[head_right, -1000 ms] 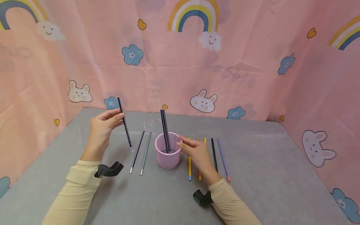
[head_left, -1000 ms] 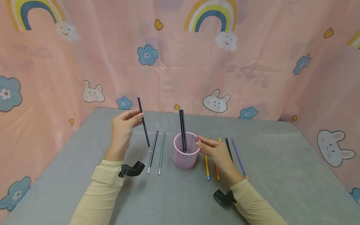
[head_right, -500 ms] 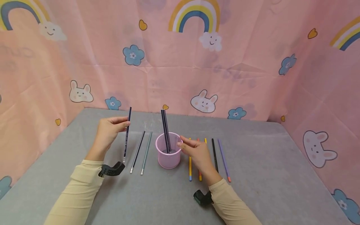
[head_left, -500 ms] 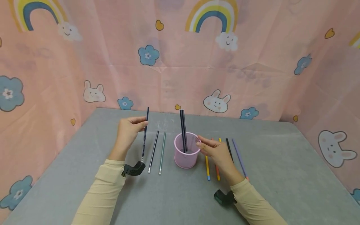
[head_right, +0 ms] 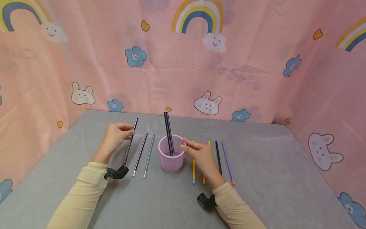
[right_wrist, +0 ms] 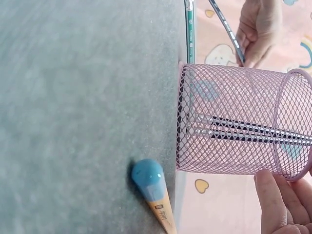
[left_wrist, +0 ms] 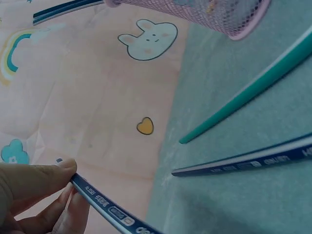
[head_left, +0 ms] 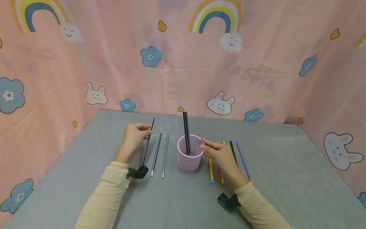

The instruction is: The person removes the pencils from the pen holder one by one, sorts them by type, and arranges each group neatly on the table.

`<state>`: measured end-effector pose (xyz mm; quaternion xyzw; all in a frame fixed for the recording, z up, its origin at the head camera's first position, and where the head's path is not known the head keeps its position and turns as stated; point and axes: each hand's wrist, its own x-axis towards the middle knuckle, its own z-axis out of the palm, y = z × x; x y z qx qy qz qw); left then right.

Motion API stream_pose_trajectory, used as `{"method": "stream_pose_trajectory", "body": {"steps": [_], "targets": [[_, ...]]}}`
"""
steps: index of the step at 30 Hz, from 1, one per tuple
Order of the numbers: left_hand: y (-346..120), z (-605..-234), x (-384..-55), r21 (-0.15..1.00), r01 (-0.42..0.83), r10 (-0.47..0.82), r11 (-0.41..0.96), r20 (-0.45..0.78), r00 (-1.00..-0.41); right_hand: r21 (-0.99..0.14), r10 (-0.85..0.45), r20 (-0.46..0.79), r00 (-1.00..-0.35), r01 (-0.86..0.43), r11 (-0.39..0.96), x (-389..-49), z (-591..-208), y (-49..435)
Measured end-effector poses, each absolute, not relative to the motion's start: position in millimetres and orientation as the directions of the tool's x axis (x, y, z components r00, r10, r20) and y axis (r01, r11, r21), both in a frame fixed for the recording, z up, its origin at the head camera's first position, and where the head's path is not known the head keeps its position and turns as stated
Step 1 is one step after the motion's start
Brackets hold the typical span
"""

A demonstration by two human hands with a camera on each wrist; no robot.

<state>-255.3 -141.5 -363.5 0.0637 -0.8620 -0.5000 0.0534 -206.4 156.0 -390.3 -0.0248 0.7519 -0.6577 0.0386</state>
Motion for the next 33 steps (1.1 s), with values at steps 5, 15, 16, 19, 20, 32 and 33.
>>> {"method": "stream_pose_trajectory", "body": {"steps": [5, 15, 16, 19, 20, 32, 33], "targets": [[-141.6, -373.2, -258.6, 0.843, -0.068, -0.161, 0.534, 0.022, -0.987, -0.99, -0.088, -0.022, -0.996, 0.009, 0.143, -207.0, -391.1, 155.6], [-141.7, -387.9, -268.6, 0.842, -0.079, -0.178, 0.533, 0.02, -0.984, -0.99, -0.076, -0.022, -0.997, 0.011, 0.142, -208.0, -389.0, 156.9], [-142.1, -389.4, -269.5, 0.842, -0.08, -0.18, 0.533, 0.02, -0.983, -0.989, -0.077, -0.021, -0.997, 0.01, 0.146, -208.3, -389.0, 157.1], [-143.8, -393.9, -272.0, 0.842, -0.08, -0.179, 0.534, 0.02, -0.984, -0.989, -0.09, -0.013, -0.996, -0.001, 0.148, -208.4, -389.1, 157.7], [-144.2, -395.2, -272.6, 0.843, -0.079, -0.175, 0.532, 0.018, -0.984, -0.989, -0.092, -0.009, -0.996, -0.005, 0.146, -208.3, -389.1, 157.8], [-144.4, -409.7, -274.8, 0.823, -0.128, -0.179, 0.554, -0.032, -0.983, -0.99, -0.101, 0.0, -0.995, -0.015, 0.142, -207.2, -391.8, 156.8], [-144.0, -410.4, -274.4, 0.825, -0.131, -0.178, 0.55, -0.037, -0.983, -0.989, -0.101, 0.002, -0.995, -0.017, 0.144, -207.0, -391.8, 156.9]]}}
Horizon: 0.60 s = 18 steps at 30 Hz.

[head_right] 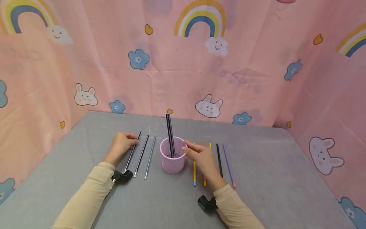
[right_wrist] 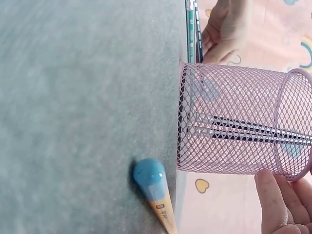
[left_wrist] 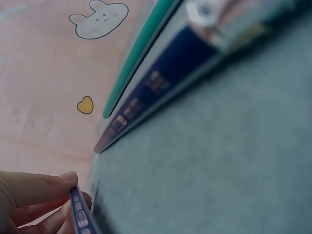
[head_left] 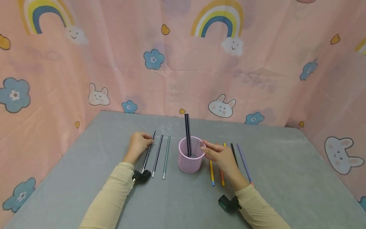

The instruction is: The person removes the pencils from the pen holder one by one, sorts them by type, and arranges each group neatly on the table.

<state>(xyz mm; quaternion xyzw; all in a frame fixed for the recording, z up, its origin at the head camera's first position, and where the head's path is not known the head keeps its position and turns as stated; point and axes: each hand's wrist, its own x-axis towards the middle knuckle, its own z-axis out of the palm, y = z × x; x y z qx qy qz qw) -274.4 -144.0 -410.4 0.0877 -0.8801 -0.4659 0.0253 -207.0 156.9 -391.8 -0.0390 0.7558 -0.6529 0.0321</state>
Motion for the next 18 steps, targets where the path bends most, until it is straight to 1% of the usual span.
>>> {"method": "stream_pose_trajectory", "body": {"steps": [4, 12, 16, 18], "targets": [[-141.2, -412.4, -274.2, 0.822, -0.145, -0.172, 0.551, -0.059, -0.983, -0.988, -0.103, 0.014, -0.995, -0.03, 0.151, -205.8, -391.5, 158.6], [-140.9, -412.7, -274.3, 0.813, -0.149, -0.186, 0.562, -0.051, -0.981, -0.989, -0.093, 0.007, -0.996, -0.021, 0.147, -205.9, -391.6, 158.7], [-140.7, -406.4, -270.8, 0.823, -0.117, -0.194, 0.555, -0.009, -0.981, -0.989, -0.093, 0.001, -0.996, -0.014, 0.145, -207.0, -392.7, 157.5], [-138.1, -399.9, -267.9, 0.814, -0.092, -0.189, 0.574, 0.022, -0.982, -0.989, -0.095, 0.003, -0.996, -0.016, 0.145, -207.0, -393.1, 157.5]]}}
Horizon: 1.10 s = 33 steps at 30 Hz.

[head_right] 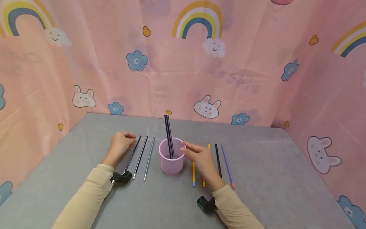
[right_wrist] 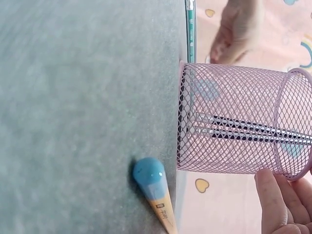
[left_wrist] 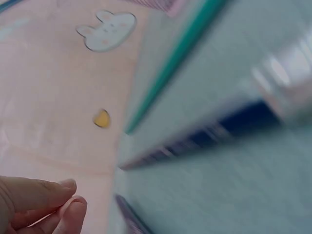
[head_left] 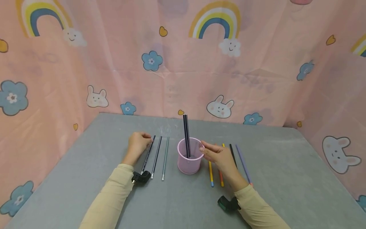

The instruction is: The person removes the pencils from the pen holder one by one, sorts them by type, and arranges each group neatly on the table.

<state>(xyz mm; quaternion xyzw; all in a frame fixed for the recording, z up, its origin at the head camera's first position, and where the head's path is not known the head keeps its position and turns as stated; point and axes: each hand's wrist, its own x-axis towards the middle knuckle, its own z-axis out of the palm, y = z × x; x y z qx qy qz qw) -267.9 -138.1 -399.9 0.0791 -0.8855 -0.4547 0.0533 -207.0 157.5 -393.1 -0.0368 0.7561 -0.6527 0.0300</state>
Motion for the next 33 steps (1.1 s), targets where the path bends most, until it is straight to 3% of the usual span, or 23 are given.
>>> {"method": "stream_pose_trajectory", "body": {"steps": [7, 14, 23, 33], "targets": [[-120.7, -373.2, -252.2, 0.781, -0.013, -0.15, 0.625, 0.103, -0.983, -0.991, -0.102, 0.011, -0.995, -0.024, 0.133, -206.0, -392.7, 156.5], [-94.0, -357.7, -235.2, 0.869, 0.122, -0.109, 0.48, 0.197, -0.974, -0.99, -0.093, -0.006, -0.996, -0.007, 0.137, -205.7, -390.7, 155.6], [-77.4, -362.8, -233.8, 0.933, 0.148, 0.042, 0.327, 0.142, -0.989, -0.989, -0.075, -0.015, -0.997, 0.004, 0.147, -206.7, -389.5, 154.7], [-60.2, -359.6, -240.0, 0.935, 0.187, 0.1, 0.3, 0.164, -0.981, -0.992, -0.09, -0.004, -0.996, -0.008, 0.127, -206.9, -390.1, 155.3]]}}
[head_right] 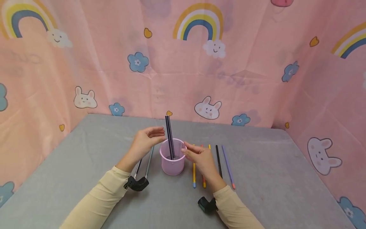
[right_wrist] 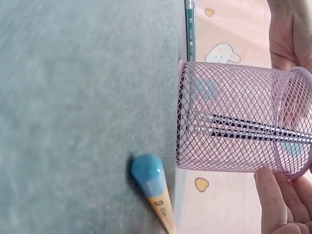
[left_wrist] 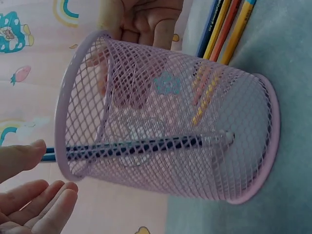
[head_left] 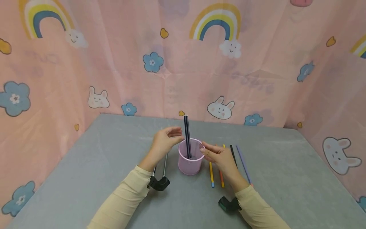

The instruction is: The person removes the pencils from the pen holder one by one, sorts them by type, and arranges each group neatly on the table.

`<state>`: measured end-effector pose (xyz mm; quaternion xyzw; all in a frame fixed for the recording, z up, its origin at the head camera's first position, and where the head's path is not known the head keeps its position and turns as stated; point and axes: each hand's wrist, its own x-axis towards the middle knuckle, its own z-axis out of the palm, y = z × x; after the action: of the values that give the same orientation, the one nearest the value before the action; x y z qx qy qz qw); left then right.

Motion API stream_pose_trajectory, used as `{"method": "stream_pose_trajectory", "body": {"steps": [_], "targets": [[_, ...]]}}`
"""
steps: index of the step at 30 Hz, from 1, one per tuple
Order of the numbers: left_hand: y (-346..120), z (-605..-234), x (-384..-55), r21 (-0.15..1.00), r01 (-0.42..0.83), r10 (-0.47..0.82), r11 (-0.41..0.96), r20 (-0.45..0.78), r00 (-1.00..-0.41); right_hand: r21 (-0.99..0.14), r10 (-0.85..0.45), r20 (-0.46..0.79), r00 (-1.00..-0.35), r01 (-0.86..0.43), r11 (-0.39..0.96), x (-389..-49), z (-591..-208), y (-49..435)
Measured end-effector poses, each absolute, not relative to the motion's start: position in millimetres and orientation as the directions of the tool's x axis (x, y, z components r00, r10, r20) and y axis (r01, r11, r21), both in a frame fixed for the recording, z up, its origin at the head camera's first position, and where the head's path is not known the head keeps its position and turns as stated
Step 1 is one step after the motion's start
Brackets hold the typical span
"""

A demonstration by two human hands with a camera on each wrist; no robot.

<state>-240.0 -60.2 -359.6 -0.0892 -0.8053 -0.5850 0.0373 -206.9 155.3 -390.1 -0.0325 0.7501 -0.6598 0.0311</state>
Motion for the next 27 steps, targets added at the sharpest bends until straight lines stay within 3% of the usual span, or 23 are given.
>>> {"method": "stream_pose_trajectory", "body": {"steps": [7, 27], "targets": [[-48.7, -358.1, -240.6, 0.934, 0.161, 0.097, 0.317, 0.137, -0.986, -0.992, -0.088, -0.013, -0.996, 0.002, 0.125, -206.1, -392.1, 156.3], [-37.2, -363.3, -245.9, 0.926, 0.225, 0.037, 0.303, 0.225, -0.974, -0.995, -0.094, -0.005, -0.996, -0.005, 0.103, -206.6, -392.2, 159.0]]}}
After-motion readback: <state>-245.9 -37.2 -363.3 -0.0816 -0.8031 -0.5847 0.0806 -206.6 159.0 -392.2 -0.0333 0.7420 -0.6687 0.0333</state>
